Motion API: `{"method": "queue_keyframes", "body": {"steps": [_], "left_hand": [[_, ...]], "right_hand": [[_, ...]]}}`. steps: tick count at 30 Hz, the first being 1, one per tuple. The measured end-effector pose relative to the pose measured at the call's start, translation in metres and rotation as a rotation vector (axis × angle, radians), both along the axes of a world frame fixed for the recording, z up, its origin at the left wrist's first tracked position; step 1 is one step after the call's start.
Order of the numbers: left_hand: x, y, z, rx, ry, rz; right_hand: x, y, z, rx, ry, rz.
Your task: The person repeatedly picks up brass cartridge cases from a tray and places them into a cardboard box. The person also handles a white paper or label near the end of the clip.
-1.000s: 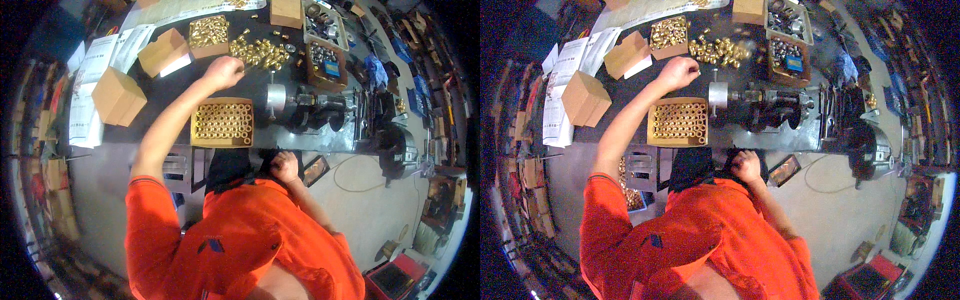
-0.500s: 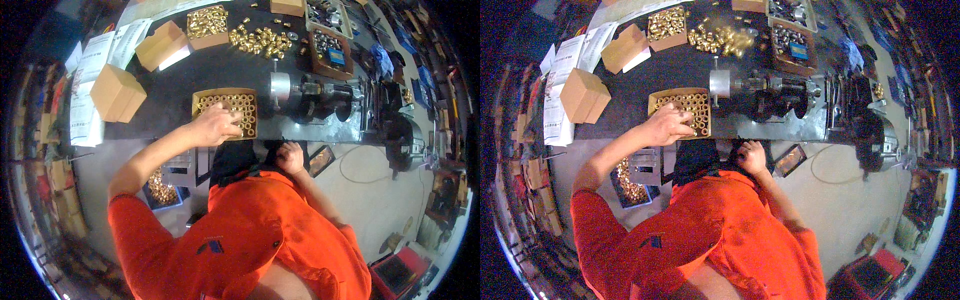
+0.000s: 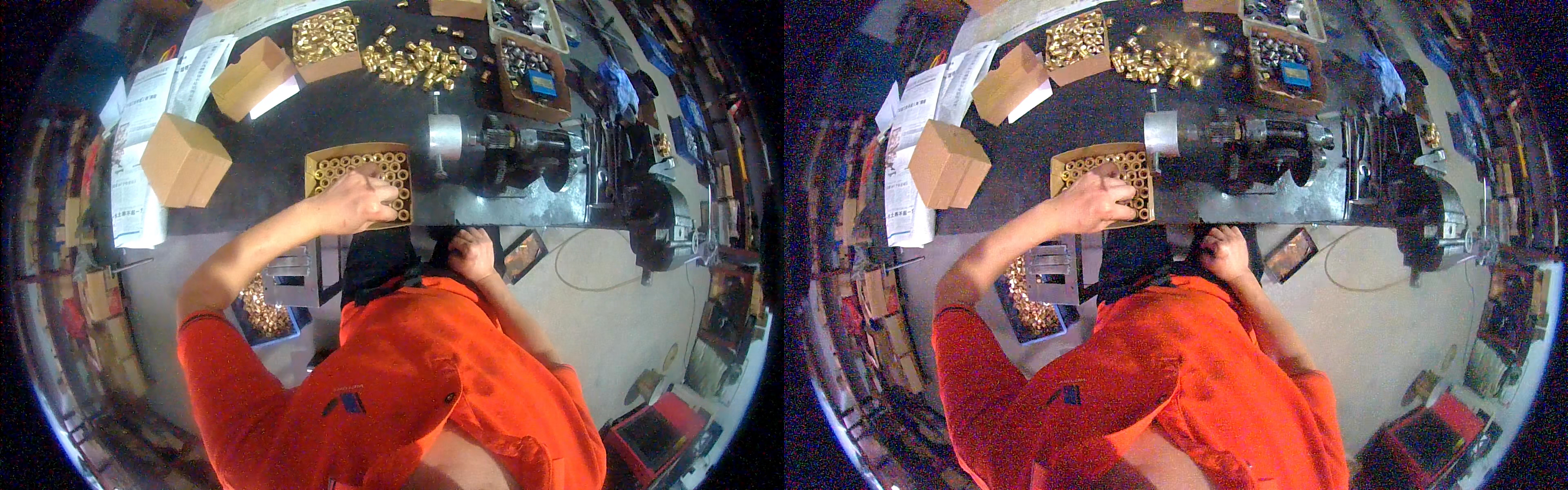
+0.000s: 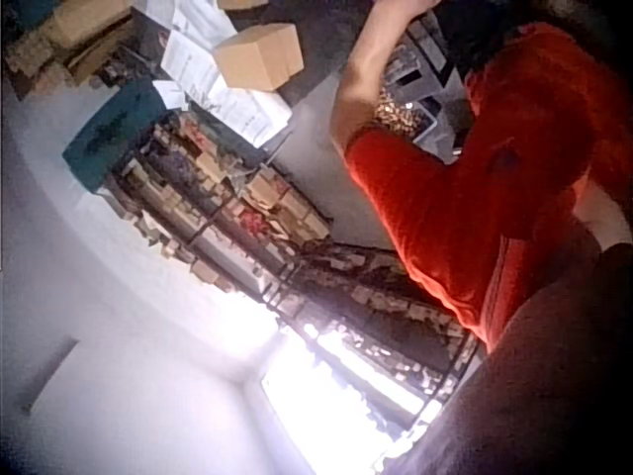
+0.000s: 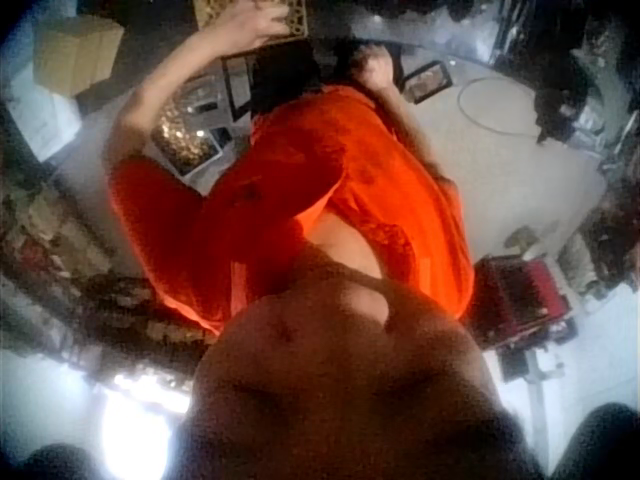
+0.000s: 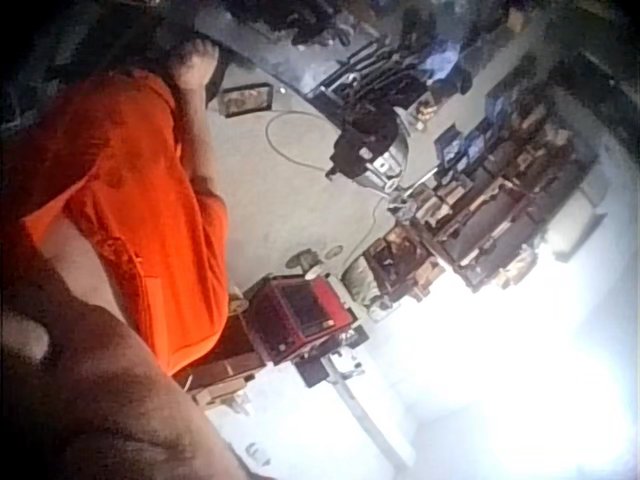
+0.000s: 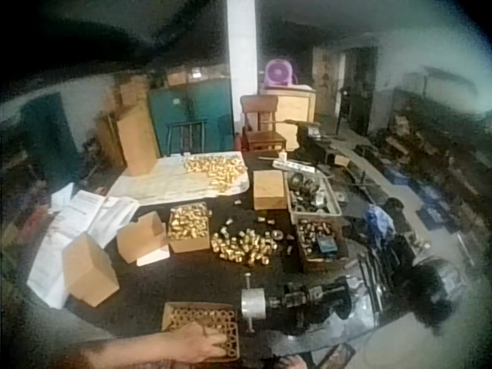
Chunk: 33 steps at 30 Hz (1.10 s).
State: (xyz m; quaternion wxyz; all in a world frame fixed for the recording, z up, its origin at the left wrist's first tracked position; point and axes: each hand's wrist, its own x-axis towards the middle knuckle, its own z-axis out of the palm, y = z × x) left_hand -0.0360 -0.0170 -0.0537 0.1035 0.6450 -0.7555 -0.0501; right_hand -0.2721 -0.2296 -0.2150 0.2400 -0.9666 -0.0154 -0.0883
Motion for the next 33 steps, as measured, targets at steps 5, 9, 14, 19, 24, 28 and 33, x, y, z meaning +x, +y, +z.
{"method": "queue_keyframes", "body": {"steps": [5, 9, 14, 19, 24, 28, 33], "left_hand": [[0.004, -0.002, -0.001, -0.005, 0.012, -0.052], [0.003, -0.005, 0.003, 0.001, -0.021, -0.074], [0.001, -0.005, 0.010, 0.042, -0.007, -0.058], [0.001, -0.011, 0.033, 0.161, 0.210, 0.081], [0.071, -0.055, 0.028, -0.085, 0.240, 0.441], [0.116, -0.098, 0.013, 0.016, 0.168, 0.815], [0.117, -0.130, -0.011, -0.031, 0.031, 0.875]], "right_hand": [[0.000, 0.001, 0.000, -0.002, 0.001, -0.009], [0.002, 0.002, 0.004, -0.006, -0.116, -0.015], [0.004, 0.001, 0.008, 0.026, -0.160, 0.003], [0.002, 0.002, 0.003, 0.031, -0.137, 0.004], [0.002, 0.002, 0.005, 0.050, -0.162, -0.015], [0.005, 0.000, 0.003, 0.040, -0.158, 0.019], [0.002, 0.000, -0.001, 0.029, -0.170, 0.000]]}}
